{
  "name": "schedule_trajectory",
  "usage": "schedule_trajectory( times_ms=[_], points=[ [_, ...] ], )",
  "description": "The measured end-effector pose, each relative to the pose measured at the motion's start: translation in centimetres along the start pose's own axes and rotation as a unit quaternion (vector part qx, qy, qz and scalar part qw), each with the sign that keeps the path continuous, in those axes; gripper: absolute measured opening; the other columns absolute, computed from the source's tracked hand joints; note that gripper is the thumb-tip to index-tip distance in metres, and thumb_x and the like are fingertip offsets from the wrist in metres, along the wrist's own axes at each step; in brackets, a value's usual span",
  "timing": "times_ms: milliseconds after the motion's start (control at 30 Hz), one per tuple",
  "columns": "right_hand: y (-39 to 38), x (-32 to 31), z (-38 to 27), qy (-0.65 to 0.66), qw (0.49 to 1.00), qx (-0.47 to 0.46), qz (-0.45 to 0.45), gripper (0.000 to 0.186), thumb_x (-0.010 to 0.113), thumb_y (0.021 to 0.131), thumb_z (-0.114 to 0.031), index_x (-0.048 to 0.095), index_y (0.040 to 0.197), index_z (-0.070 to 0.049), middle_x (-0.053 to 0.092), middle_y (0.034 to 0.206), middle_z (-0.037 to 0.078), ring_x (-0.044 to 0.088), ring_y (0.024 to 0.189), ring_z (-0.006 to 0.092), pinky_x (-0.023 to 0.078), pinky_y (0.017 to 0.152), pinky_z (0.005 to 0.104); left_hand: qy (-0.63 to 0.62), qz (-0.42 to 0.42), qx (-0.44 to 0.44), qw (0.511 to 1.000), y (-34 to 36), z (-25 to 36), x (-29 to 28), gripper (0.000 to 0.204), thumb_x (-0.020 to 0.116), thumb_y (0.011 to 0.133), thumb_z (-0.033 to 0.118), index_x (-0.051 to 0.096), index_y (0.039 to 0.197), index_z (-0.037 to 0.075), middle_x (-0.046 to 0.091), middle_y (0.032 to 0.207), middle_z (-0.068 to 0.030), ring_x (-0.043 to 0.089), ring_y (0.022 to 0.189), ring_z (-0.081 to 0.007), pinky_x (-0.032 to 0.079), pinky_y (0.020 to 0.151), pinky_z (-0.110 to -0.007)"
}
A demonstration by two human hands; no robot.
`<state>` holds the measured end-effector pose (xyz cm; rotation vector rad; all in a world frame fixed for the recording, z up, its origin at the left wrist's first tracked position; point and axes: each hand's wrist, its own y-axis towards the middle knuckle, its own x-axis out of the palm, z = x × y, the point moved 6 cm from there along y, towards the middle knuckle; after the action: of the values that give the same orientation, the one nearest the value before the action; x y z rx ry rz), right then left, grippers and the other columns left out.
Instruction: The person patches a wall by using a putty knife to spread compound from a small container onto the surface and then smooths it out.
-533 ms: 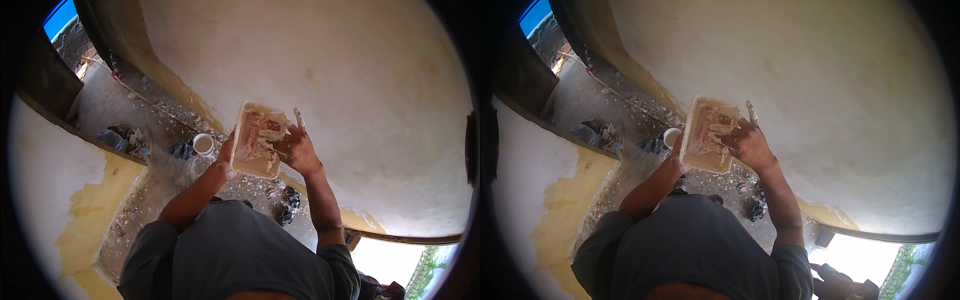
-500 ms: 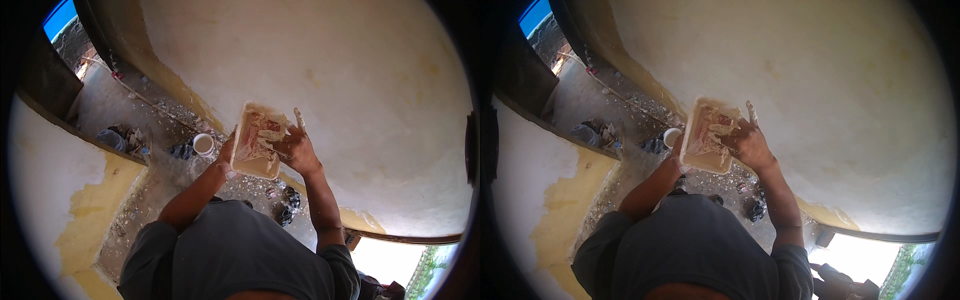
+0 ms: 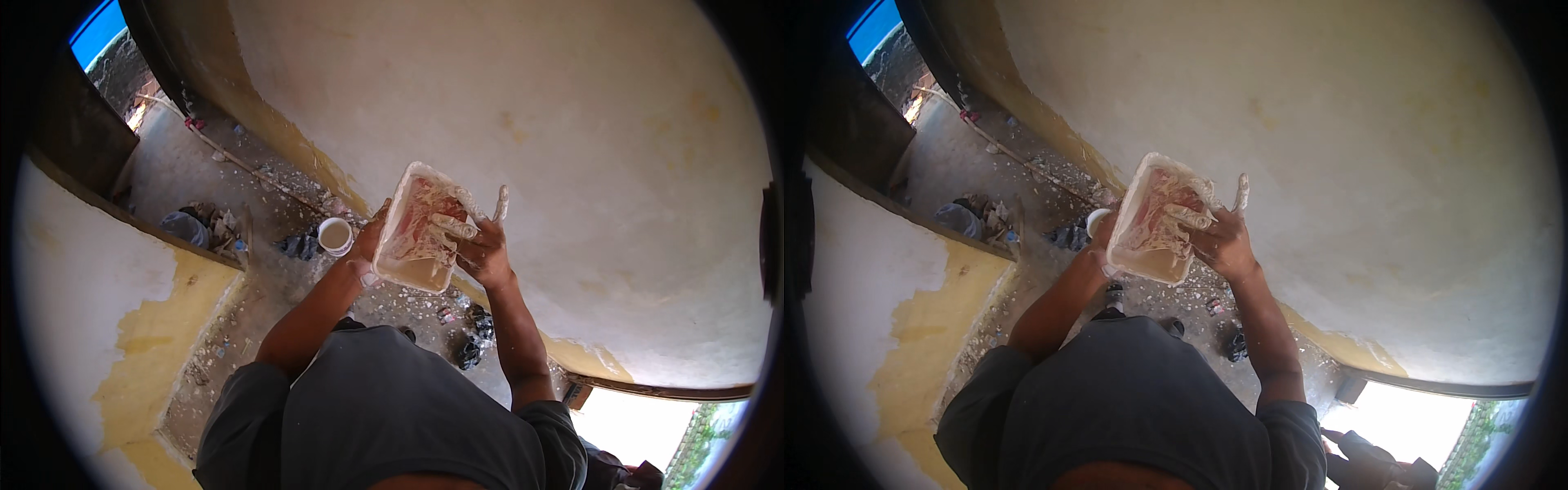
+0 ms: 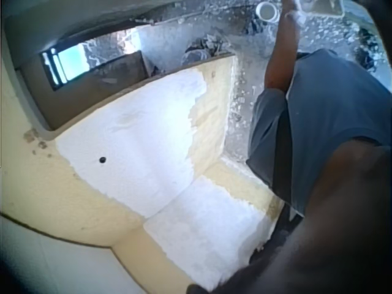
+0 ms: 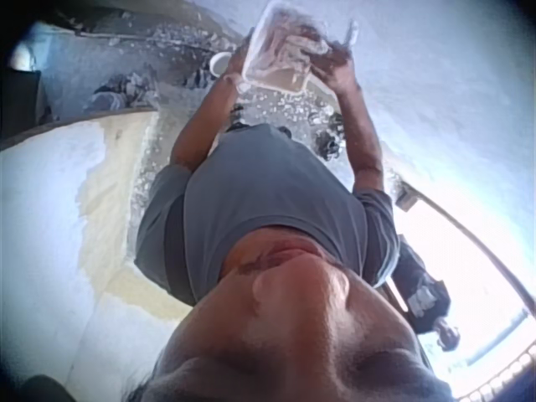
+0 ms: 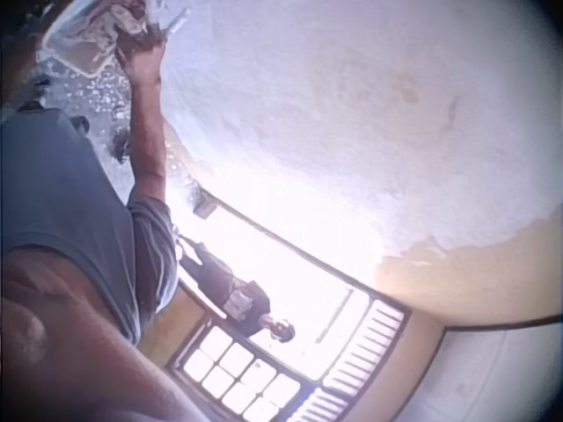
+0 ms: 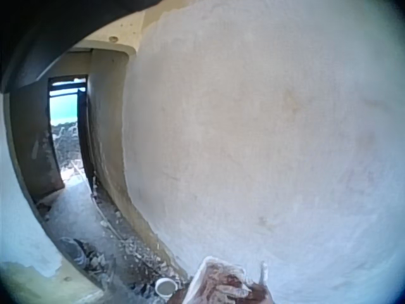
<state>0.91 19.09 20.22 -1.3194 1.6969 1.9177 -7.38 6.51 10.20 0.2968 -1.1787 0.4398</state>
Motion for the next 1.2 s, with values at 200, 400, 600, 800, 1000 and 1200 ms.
schedule_trajectory(
  times_ms=[200,400,600,800,1000,1200],
  points=[
    [-0.2,-0.3,-0.4,-0.026,0.999,0.009,0.041,0.03,0.072,0.064,-0.019,0.075,0.094,-0.021,0.069,0.112,-0.008,0.052,0.125,0.0242,0.005,0.11,0.0695,-0.071,0.028,0.024,0.997,-0.4,-0.1,0.3,0.046,0.047,0.098,0.039,0.047,0.134,0.009,0.056,0.127,-0.0085,0.057,0.113,-0.0241,0.05,0.097,-0.045],
    [-0.4,-2.3,-1.0,-0.055,0.991,0.003,0.119,0.027,0.07,0.067,-0.019,0.075,0.094,-0.021,0.068,0.113,-0.004,0.058,0.116,0.0253,0.011,0.111,0.0664,-0.065,0.0,0.049,0.997,0.4,-0.4,1.8,0.048,0.044,0.099,0.037,0.043,0.136,0.008,0.051,0.133,-0.0098,0.057,0.114,-0.0282,0.052,0.094,-0.047],
    [-2.1,-3.2,-1.0,-0.105,0.987,-0.021,0.121,0.027,0.069,0.068,-0.019,0.073,0.095,-0.019,0.065,0.111,0.0,0.06,0.108,0.0237,0.035,0.103,0.0585,-0.034,0.009,0.132,0.991,0.2,-0.9,3.2,0.046,0.047,0.097,0.032,0.044,0.135,0.005,0.055,0.127,-0.0144,0.059,0.111,-0.0299,0.054,0.09,-0.046],
    [-2.8,-4.0,-0.5,-0.165,0.976,-0.079,0.122,0.035,0.07,0.066,-0.018,0.072,0.1,-0.026,0.06,0.116,0.001,0.058,0.104,0.0225,0.04,0.093,0.0487,-0.025,-0.017,0.184,0.982,0.0,-2.0,0.1,0.051,0.05,0.094,0.04,0.047,0.133,0.008,0.056,0.126,-0.0118,0.059,0.112,-0.0298,0.051,0.094,-0.047],
    [1.0,-7.2,0.2,-0.268,0.949,-0.103,0.129,0.03,0.068,0.073,-0.025,0.07,0.103,-0.027,0.057,0.114,0.0,0.056,0.104,0.0207,0.039,0.085,0.0446,-0.055,0.075,0.145,0.985,-0.9,-3.4,1.5,0.055,0.046,0.093,0.048,0.048,0.133,0.011,0.058,0.125,-0.0096,0.059,0.112,-0.0294,0.051,0.093,-0.049],
    [7.7,-9.5,2.1,-0.373,0.908,-0.092,0.165,0.031,0.071,0.072,-0.02,0.069,0.103,-0.025,0.058,0.112,-0.003,0.056,0.102,0.0215,0.039,0.084,0.0464,-0.057,0.086,0.141,0.985,-1.0,-1.7,-2.2,0.053,0.043,0.094,0.047,0.048,0.133,0.011,0.058,0.124,-0.0101,0.06,0.11,-0.0293,0.054,0.088,-0.048]
  ],
)
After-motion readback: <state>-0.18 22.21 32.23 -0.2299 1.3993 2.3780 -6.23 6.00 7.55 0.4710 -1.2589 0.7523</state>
